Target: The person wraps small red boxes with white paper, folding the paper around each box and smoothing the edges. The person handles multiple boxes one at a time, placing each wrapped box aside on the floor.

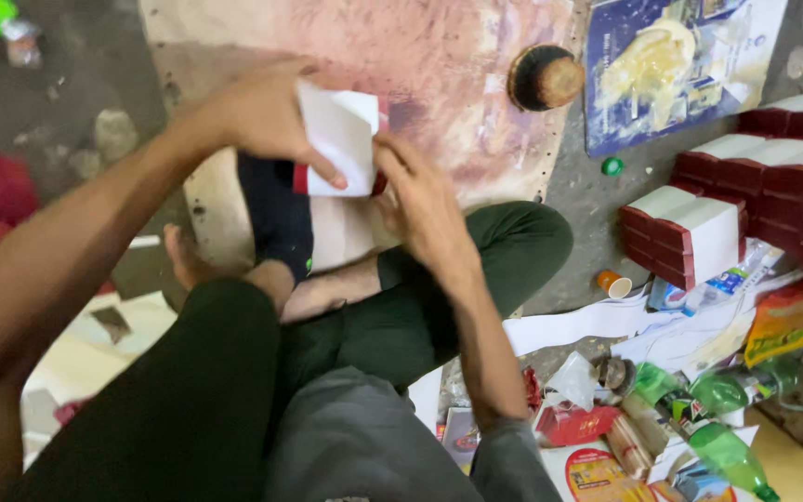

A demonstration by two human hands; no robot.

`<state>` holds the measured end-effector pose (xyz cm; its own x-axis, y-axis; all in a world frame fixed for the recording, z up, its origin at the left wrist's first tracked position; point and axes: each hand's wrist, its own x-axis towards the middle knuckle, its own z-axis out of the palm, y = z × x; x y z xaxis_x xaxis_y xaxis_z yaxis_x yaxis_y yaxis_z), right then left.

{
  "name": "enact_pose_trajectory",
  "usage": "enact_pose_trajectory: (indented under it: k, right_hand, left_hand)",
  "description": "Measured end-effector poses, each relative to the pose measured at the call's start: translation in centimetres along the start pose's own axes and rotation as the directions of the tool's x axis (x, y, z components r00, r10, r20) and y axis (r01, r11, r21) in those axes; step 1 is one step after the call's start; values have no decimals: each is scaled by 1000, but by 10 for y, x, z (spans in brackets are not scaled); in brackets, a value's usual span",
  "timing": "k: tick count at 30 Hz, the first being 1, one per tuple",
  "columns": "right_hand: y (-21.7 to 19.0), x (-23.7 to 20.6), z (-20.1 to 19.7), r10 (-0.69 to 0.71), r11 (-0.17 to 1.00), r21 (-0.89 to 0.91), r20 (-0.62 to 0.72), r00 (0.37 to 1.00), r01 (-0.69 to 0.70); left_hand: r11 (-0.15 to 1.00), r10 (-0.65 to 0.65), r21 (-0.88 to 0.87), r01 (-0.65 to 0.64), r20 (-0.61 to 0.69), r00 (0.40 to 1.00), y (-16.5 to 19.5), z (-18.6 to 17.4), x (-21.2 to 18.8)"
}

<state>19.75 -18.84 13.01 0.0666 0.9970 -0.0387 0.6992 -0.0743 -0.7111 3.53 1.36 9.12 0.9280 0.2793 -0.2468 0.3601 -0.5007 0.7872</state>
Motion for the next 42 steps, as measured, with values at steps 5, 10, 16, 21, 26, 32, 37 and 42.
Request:
enact_pose_trajectory:
  k: [5, 10, 16, 21, 26, 32, 37, 42]
  right_hand:
    - [62, -45, -30, 280, 948, -66, -293, 914, -311]
    - [209, -85, -101, 585, 576, -417, -391, 711, -703]
    - [254, -102, -85, 620, 456, -640, -271, 737, -619]
    - [139, -60, -68, 400, 775, -276, -483, 779, -569]
    - [41, 29, 24, 119, 993, -10, -150, 982, -122]
    - [9, 40, 55, 105, 867, -484, -64, 992, -123]
    - [3, 25, 40, 26, 1000, -5, -115, 993, -26]
    - [53, 69, 26, -38, 999, 0, -141, 989, 38]
  left_hand:
    - [964, 188, 233, -131, -244, 952, -9, 7, 4]
    - [853, 387, 483, -199, -328, 862, -24, 8, 20]
    - [933, 253, 326, -155, -286, 924, -42, 11, 18]
    - [895, 346, 412, -170, -403, 847, -48, 19, 15]
    - [939, 240, 324, -118, -367, 899, -49, 30, 0]
    - [952, 241, 270, -140, -385, 891, -56, 36, -4]
    - [942, 268, 305, -141, -427, 864, -58, 35, -4]
    - [967, 212, 219, -129, -413, 885, -55, 38, -6]
